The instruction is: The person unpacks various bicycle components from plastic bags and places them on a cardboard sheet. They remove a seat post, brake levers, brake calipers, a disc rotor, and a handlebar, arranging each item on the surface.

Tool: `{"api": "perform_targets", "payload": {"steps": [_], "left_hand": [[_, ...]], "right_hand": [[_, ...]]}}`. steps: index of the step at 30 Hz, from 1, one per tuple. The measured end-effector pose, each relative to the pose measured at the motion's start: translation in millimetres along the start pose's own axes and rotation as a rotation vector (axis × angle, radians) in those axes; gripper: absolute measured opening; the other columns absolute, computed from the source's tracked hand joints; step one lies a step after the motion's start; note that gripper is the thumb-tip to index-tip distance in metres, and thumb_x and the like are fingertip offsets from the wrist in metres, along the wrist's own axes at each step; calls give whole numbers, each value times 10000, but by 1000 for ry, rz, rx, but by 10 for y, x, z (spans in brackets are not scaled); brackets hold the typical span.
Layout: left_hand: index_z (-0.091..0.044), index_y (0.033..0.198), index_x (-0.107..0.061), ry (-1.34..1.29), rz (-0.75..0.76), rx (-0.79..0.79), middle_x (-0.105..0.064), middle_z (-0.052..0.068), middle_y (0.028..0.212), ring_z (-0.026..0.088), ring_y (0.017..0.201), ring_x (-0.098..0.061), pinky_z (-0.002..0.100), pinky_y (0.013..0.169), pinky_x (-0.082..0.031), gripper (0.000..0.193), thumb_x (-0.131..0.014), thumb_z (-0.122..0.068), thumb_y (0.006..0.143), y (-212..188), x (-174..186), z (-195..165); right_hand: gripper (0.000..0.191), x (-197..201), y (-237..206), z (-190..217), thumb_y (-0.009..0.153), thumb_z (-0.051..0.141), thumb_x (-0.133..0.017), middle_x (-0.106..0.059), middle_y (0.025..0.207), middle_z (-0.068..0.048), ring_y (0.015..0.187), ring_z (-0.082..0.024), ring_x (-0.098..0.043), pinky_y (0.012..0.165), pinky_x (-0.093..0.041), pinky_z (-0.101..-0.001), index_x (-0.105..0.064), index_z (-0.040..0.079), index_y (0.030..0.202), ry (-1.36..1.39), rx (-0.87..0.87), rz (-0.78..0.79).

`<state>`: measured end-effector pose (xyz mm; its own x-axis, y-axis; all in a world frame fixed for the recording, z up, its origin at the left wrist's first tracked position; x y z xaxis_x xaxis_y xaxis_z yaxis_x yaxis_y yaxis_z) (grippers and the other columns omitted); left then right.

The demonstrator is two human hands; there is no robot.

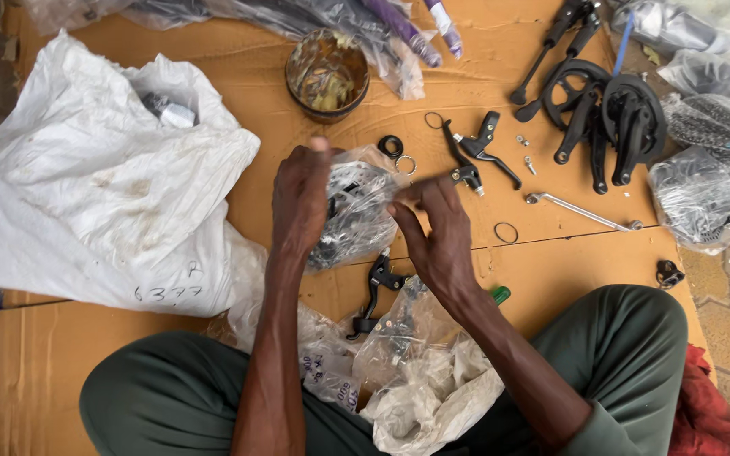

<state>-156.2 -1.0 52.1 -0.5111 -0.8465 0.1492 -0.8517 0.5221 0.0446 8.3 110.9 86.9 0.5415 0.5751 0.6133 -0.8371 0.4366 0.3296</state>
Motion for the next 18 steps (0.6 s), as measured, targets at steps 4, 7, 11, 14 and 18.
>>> {"api": "perform_targets", "payload": {"steps": [4,7,11,14,18], "left_hand": [[-5,994,-774,202,-59,-233,-633,136,835,270,813,-635,425,738,-483,530,-635,-516,975,-11,-28,-117],[-7,985,-749,170,-54,-171,-623,134,830,275,814,-630,422,753,-478,492,-639,-486,992,3,-23,-101],[22,914,-685,139,-45,-150,-576,147,799,278,787,-579,439,757,-448,591,-525,-532,1044,14,1,-111],[29,883,-657,125,-11,-93,-521,158,751,285,743,-536,458,731,-427,677,-439,-591,1043,16,-9,-84],[20,957,-689,150,-30,-83,-583,147,820,271,801,-542,444,773,-427,771,-344,-664,1040,23,4,-74]], "right_hand": [[112,-213,-446,84,904,49,-701,-717,935,-113,837,-266,-726,721,-586,-385,-685,24,1012,130,33,410],[98,-313,-798,183,902,72,-681,-720,896,-136,796,-332,-705,676,-553,-448,-689,47,996,14,-76,652],[80,-299,-941,200,910,109,-658,-707,855,-159,833,-375,-690,705,-531,-481,-662,48,962,-117,-207,678],[103,-322,-922,16,951,132,-620,-728,925,-121,807,-345,-714,735,-542,-466,-662,72,1023,-287,-440,706],[207,-447,-775,199,808,-10,-614,-706,993,-173,904,-361,-678,749,-571,-447,-679,-1,1005,-207,110,491]]}}
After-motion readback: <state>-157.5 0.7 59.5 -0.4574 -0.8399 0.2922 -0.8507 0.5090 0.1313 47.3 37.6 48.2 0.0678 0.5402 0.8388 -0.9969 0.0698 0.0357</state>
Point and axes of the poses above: each hand's wrist, its own y-axis towards the middle knuckle, its own x-axis out of the back of the hand, z = x × y, the point moved 5 cm from there along y, towards the middle knuckle
